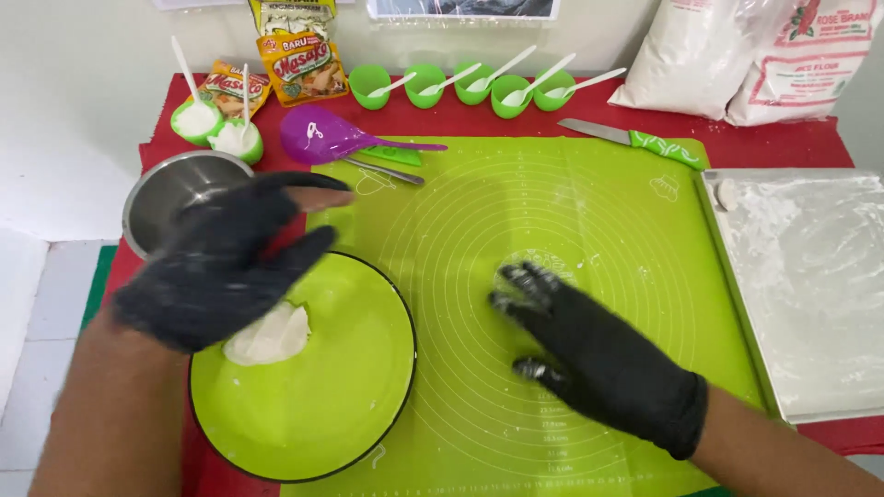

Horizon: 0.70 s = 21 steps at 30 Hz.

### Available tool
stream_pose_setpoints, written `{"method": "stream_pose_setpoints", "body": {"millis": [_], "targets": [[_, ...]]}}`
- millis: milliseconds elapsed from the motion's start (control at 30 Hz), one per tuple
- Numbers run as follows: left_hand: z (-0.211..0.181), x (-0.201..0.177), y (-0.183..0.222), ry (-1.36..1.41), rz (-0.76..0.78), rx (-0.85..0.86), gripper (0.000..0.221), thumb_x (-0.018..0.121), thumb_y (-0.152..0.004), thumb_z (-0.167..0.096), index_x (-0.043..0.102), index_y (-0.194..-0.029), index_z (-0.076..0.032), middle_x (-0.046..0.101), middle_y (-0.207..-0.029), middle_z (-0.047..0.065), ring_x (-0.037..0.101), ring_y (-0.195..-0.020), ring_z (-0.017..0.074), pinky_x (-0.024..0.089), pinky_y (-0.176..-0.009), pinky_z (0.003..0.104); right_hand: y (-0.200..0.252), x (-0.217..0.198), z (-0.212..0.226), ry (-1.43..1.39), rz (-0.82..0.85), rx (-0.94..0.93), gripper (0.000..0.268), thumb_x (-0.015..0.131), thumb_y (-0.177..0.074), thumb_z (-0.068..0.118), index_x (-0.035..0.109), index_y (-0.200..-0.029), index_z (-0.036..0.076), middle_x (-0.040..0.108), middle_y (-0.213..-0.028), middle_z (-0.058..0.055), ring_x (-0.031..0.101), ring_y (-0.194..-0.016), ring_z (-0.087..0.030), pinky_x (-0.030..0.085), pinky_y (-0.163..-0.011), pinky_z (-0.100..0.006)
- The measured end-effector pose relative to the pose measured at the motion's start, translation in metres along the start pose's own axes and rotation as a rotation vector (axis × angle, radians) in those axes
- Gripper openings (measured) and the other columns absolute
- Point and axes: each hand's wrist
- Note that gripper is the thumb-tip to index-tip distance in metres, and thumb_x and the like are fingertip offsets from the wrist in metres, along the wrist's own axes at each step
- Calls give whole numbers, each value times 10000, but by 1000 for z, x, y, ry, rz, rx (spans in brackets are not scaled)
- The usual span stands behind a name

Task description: Shaping small pieces of white dough into cylinders and placing them on a baking tray.

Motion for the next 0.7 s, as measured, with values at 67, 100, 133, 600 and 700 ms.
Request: {"method": "stream_pose_setpoints", "body": {"millis": [67, 100, 133, 600, 700], "targets": [[-3, 9, 2, -16, 87, 13, 408, 655, -963, -301, 663, -1363, -221, 717, -1341, 17, 683, -1178, 229, 486, -1010, 413, -5, 8, -1, -107, 94, -45, 843, 809, -891, 240, 358, -1585, 83, 226, -1703, -229, 205, -1591, -400, 203, -1268, -494], [-3, 13, 4, -6, 102, 43, 411, 638, -970, -306, 651, -1371, -219, 697, -1364, 18, 672, -1206, 247, 504, -989, 429, -12, 11, -3, -34, 150, -75, 834, 735, -934, 329, 311, -1606, 77, 228, -1706, -218, 193, -1583, -411, 173, -1256, -517], [-1, 18, 4, 9, 116, 78, 414, 621, -977, -311, 640, -1379, -216, 677, -1387, 20, 661, -1233, 266, 522, -968, 445, -18, 12, -4, 42, 206, -98, 837, 663, -978, 420, 265, -1627, 72, 230, -1708, -206, 180, -1576, -423, 143, -1244, -539], [22, -7, 26, 50, -147, 102, 293, 556, -1033, -80, 730, -1266, -45, 737, -1264, 144, 671, -1113, 315, 486, -1047, 467, 11, -1, -6, 103, 72, 148, 728, 521, -1006, 236, 206, -1647, 96, 147, -1730, -197, 112, -1603, -377, 107, -1269, -470], [23, -5, 25, -10, -172, 175, 276, 571, -1039, -65, 750, -1247, -39, 749, -1234, 164, 676, -1070, 349, 491, -1034, 500, 8, 6, 13, 115, 146, 75, 863, 653, -963, 278, 175, -1647, 61, 137, -1728, -219, 111, -1599, -395, 115, -1267, -485]]}}
Point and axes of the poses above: each hand's wrist, its own y-axis away from the middle knuckle, its own x-axis out of the palm, z = x × y
